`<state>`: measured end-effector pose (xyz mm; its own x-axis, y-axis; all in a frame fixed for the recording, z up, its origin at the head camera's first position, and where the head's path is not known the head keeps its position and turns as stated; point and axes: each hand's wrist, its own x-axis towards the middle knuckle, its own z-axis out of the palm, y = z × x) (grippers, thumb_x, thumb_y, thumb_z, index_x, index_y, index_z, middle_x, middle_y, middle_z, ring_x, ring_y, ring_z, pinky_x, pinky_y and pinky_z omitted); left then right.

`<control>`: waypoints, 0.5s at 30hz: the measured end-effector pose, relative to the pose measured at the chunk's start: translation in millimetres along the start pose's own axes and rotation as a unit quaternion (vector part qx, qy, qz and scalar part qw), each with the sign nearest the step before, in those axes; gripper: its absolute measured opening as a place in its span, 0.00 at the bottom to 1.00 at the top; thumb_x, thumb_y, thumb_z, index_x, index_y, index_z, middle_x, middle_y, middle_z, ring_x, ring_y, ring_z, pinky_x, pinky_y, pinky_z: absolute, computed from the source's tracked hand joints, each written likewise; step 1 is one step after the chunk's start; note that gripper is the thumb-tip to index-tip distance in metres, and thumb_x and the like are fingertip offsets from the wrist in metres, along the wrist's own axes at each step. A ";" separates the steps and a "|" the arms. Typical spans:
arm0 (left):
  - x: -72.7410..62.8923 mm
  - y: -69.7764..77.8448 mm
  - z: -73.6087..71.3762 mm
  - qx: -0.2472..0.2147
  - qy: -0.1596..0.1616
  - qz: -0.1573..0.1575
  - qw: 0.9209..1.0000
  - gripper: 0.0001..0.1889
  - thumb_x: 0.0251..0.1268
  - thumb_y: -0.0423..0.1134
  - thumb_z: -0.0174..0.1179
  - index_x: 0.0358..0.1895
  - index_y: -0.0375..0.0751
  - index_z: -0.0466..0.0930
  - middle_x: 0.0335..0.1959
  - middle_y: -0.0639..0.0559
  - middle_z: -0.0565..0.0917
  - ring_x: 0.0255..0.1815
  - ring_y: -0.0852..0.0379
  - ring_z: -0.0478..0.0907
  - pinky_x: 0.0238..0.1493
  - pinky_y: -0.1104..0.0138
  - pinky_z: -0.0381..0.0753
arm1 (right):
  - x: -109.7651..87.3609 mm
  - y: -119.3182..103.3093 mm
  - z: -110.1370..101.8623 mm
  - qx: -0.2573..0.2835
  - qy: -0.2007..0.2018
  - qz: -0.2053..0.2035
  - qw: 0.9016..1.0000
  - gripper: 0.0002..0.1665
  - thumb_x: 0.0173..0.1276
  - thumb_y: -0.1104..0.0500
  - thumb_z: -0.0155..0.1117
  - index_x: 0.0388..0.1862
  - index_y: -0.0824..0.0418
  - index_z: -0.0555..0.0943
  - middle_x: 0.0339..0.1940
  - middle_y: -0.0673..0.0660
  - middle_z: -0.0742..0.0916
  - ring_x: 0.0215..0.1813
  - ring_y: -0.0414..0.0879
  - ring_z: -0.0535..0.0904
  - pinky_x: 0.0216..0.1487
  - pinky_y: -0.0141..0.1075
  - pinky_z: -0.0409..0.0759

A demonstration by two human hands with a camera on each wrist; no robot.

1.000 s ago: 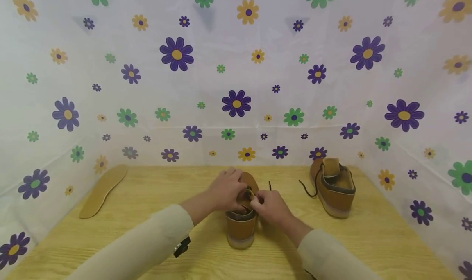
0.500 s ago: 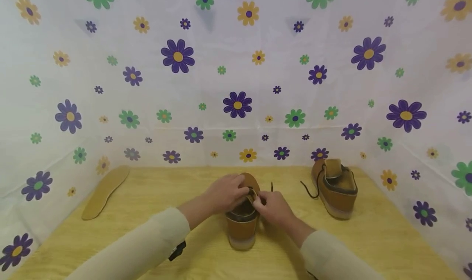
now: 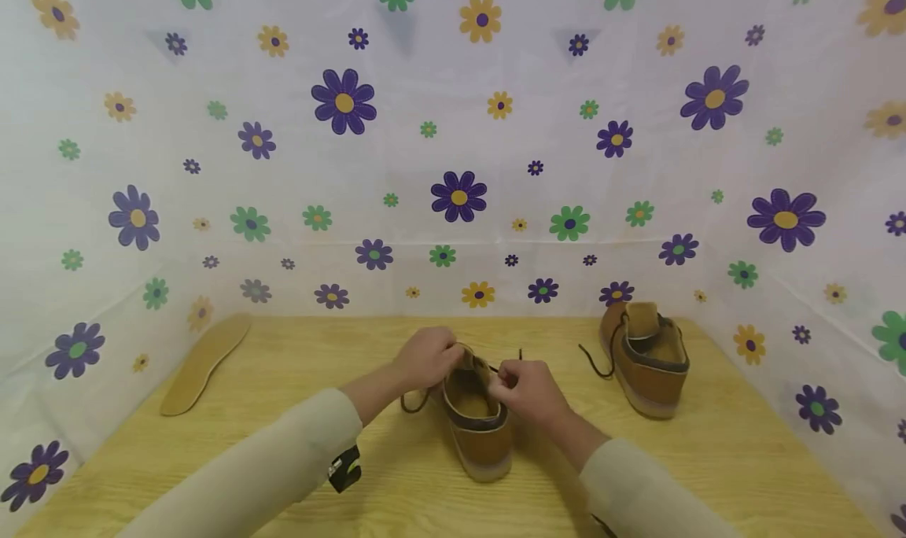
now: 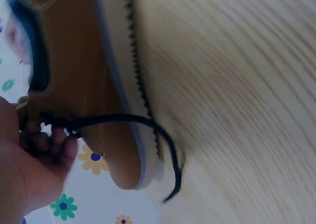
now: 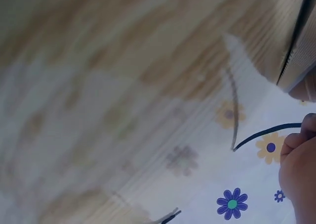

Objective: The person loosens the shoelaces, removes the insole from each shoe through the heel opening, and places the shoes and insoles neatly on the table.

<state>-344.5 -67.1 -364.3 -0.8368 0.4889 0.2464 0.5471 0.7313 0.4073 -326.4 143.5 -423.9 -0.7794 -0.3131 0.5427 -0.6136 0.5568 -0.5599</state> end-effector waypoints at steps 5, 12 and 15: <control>-2.8 0.7 -4.1 -0.104 -0.038 -0.083 0.990 0.28 0.74 0.39 0.45 0.08 0.49 0.60 0.05 0.59 0.58 0.08 0.62 0.51 0.15 0.70 0.56 | 2.0 -0.5 -14.6 -0.016 -0.069 0.001 0.997 0.13 0.60 0.60 0.66 0.17 0.53 0.77 0.15 0.42 0.77 0.19 0.30 0.66 0.24 0.28 0.68; -9.1 3.7 -12.4 -0.120 -0.080 -0.085 0.986 0.28 0.72 0.42 0.48 0.07 0.49 0.61 0.05 0.59 0.61 0.09 0.61 0.58 0.18 0.69 0.64 | 20.5 -24.7 -51.2 -0.131 -0.253 -0.029 0.958 0.11 0.65 0.60 0.65 0.22 0.56 0.80 0.19 0.42 0.77 0.22 0.32 0.68 0.27 0.30 0.69; -10.2 1.6 -16.5 -0.037 -0.066 -0.062 0.995 0.23 0.69 0.46 0.50 0.13 0.48 0.62 0.10 0.59 0.61 0.12 0.61 0.57 0.19 0.69 0.60 | 30.7 -36.1 -56.9 -0.173 -0.289 -0.065 0.939 0.12 0.67 0.63 0.63 0.22 0.56 0.80 0.20 0.43 0.79 0.23 0.33 0.70 0.26 0.31 0.70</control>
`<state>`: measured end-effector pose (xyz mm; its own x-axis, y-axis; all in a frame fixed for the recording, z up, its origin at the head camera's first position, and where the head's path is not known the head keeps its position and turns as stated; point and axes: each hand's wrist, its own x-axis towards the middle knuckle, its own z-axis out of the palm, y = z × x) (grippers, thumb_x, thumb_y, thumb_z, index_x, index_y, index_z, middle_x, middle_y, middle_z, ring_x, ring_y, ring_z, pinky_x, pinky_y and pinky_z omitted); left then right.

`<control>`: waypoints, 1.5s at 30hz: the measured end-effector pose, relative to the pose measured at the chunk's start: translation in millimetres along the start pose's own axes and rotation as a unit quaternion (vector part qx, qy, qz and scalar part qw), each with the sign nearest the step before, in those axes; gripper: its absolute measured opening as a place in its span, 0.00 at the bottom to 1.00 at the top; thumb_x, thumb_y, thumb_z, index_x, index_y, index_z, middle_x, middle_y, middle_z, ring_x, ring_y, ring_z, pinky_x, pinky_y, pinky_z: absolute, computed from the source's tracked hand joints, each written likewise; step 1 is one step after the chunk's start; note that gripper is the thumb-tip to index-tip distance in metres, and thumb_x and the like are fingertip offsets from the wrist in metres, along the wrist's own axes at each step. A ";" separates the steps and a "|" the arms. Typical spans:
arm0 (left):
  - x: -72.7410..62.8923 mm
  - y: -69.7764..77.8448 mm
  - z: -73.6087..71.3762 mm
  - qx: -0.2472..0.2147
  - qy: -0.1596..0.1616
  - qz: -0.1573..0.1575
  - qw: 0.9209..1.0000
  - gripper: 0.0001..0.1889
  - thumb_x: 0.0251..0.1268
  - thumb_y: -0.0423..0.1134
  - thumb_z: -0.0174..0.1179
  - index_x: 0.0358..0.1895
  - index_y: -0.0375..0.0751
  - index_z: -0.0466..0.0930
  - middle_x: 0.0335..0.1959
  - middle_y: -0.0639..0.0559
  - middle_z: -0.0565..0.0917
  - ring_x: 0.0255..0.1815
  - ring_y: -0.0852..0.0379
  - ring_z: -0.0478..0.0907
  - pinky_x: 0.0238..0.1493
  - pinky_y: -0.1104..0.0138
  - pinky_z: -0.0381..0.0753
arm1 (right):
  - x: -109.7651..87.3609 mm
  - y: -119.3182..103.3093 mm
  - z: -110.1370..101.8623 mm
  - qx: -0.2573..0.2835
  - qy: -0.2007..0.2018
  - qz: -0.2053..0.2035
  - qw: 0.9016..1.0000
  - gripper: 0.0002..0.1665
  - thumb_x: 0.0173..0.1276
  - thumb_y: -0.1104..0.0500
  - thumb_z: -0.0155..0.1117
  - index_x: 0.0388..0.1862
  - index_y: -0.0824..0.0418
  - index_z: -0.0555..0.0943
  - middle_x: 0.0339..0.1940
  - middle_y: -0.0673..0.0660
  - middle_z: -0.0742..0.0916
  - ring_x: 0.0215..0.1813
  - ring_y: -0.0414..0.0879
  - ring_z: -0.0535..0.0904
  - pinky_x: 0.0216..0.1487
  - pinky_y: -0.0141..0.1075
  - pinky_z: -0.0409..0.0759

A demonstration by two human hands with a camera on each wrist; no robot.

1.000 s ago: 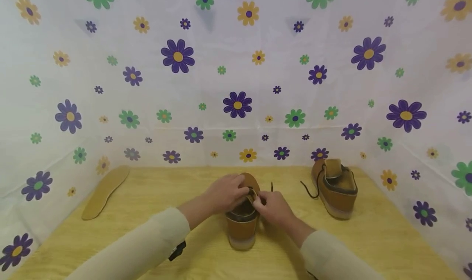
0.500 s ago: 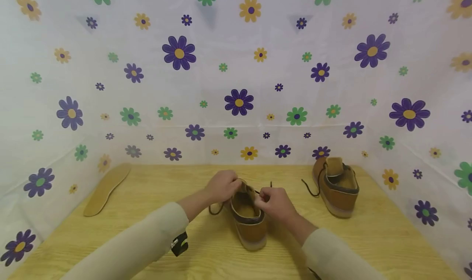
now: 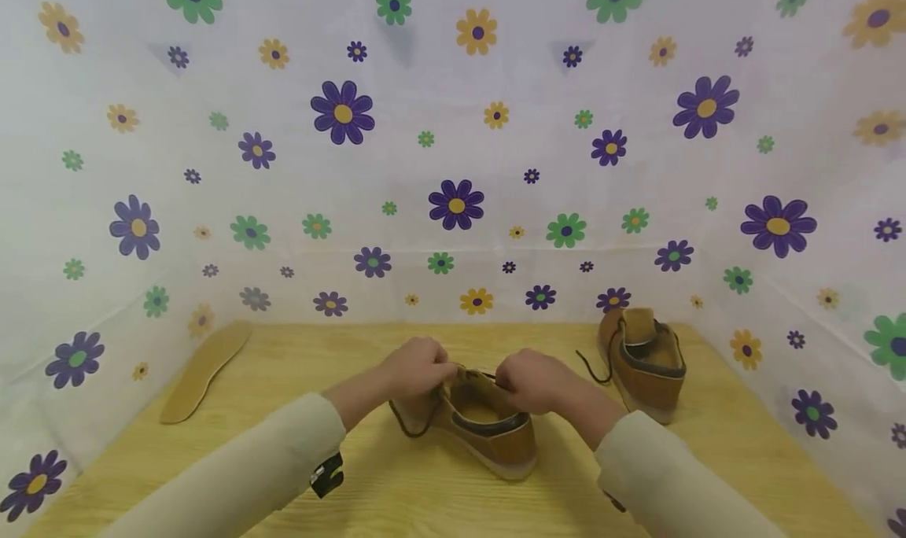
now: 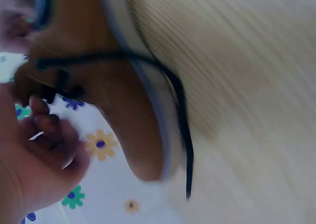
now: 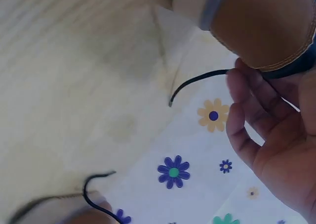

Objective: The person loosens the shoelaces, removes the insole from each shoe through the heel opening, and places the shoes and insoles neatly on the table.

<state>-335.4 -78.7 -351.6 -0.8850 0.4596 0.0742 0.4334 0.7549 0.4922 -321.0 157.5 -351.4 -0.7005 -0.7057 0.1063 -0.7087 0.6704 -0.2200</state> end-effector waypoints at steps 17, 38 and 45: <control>8.4 -48.8 20.4 -0.011 -0.058 0.016 0.998 0.27 0.75 0.45 0.33 0.48 0.33 0.82 0.52 0.41 0.82 0.57 0.43 0.77 0.64 0.50 0.70 | 0.8 6.7 3.0 -0.047 -0.024 -0.049 0.997 0.19 0.68 0.64 0.65 0.18 0.53 0.72 0.17 0.41 0.67 0.21 0.33 0.61 0.27 0.28 0.63; -5.7 -39.6 40.3 0.029 -0.027 -0.033 0.999 0.41 0.72 0.72 0.32 0.55 0.41 0.82 0.58 0.44 0.79 0.55 0.46 0.78 0.56 0.48 0.74 | 7.9 -29.4 0.8 -0.071 -0.040 -0.022 0.996 0.02 0.65 0.64 0.67 0.34 0.59 0.86 0.24 0.48 0.83 0.24 0.37 0.73 0.28 0.30 0.73; -6.1 -34.7 46.7 -0.011 0.025 -0.039 0.999 0.36 0.74 0.70 0.30 0.18 0.48 0.70 0.18 0.54 0.69 0.19 0.59 0.63 0.27 0.64 0.66 | 13.1 -32.9 0.1 -0.091 -0.063 0.050 0.993 0.07 0.60 0.63 0.73 0.37 0.64 0.86 0.31 0.55 0.88 0.33 0.47 0.84 0.37 0.37 0.82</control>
<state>-337.1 -85.9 -409.7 -0.9238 0.3748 0.0782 0.3589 0.7765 0.5178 -306.9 126.1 -342.9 -0.7605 -0.6485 -0.0326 -0.6472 0.7611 -0.0427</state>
